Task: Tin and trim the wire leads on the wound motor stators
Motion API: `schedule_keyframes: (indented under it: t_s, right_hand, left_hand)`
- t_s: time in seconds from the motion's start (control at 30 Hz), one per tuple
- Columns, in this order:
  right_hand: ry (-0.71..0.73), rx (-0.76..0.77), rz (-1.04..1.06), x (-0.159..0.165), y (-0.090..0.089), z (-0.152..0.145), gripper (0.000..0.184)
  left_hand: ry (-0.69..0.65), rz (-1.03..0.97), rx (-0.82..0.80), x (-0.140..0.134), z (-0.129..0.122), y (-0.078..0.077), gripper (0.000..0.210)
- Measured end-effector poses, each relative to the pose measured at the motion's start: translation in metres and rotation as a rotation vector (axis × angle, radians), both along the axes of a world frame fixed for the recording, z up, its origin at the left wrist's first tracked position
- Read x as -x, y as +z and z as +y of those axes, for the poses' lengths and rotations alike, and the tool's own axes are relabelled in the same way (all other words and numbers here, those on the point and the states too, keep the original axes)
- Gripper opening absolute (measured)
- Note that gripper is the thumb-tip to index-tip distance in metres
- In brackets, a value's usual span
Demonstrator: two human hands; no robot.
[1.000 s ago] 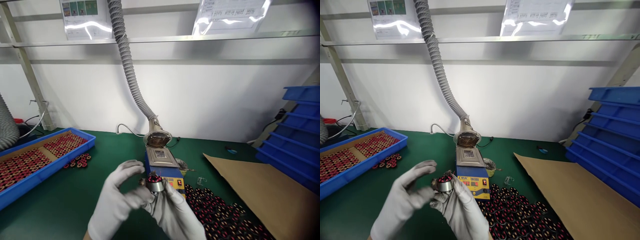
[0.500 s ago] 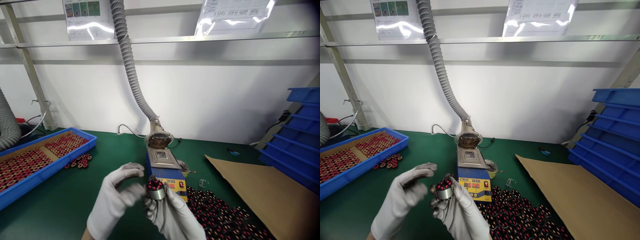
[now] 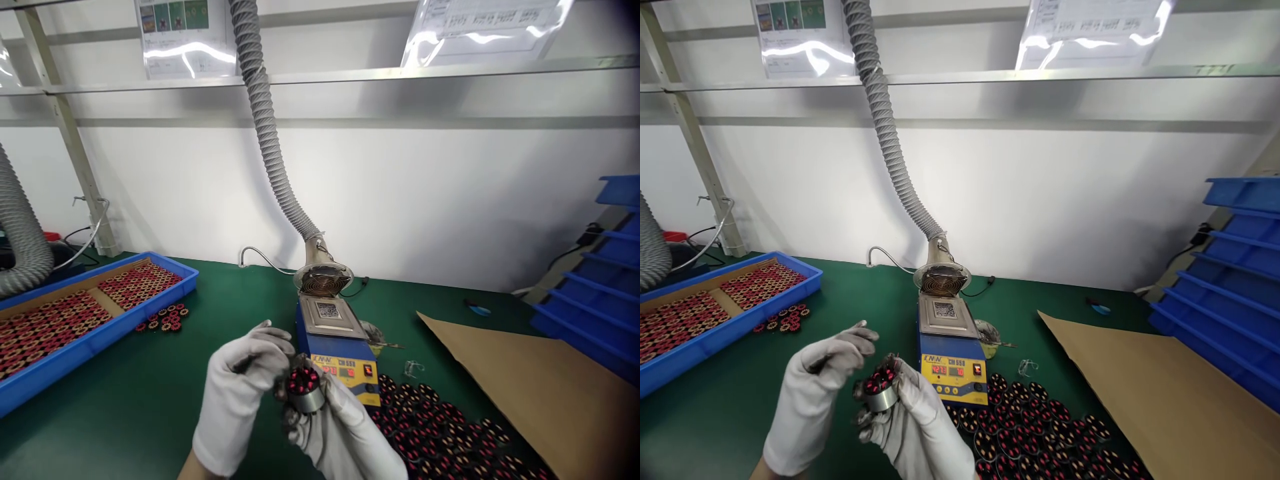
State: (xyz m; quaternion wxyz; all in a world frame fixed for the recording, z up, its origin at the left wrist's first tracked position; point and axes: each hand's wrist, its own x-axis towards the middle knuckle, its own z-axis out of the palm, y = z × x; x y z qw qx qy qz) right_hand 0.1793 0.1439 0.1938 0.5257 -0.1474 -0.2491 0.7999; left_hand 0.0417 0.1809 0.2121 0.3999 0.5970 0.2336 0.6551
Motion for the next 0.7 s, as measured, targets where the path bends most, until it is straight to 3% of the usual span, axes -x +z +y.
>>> schedule_keyframes:
  t_s: [0.07, 0.23, 0.53, 0.6, 0.7]
  right_hand:
    - [0.008, 0.024, 0.019, -0.002, 0.0, 0.001, 0.027]
    - [-0.088, -0.005, 0.099, -0.003, -0.001, 0.002, 0.025]
    - [-0.054, -0.037, 0.088, -0.004, 0.003, -0.002, 0.025]
    - [-0.037, -0.031, 0.09, -0.005, 0.003, -0.002, 0.025]
    - [-0.081, -0.032, 0.078, -0.005, 0.002, -0.002, 0.027]
  left_hand:
    - [0.016, -0.014, 0.09, 0.001, -0.002, 0.004, 0.014]
    - [-0.163, 0.202, 0.339, -0.005, -0.009, 0.014, 0.016]
    - [-0.097, -0.082, 0.192, 0.0, -0.009, 0.003, 0.012]
    - [-0.06, -0.013, 0.236, 0.002, -0.009, 0.006, 0.011]
    - [-0.131, 0.205, 0.309, -0.002, -0.012, 0.013, 0.017]
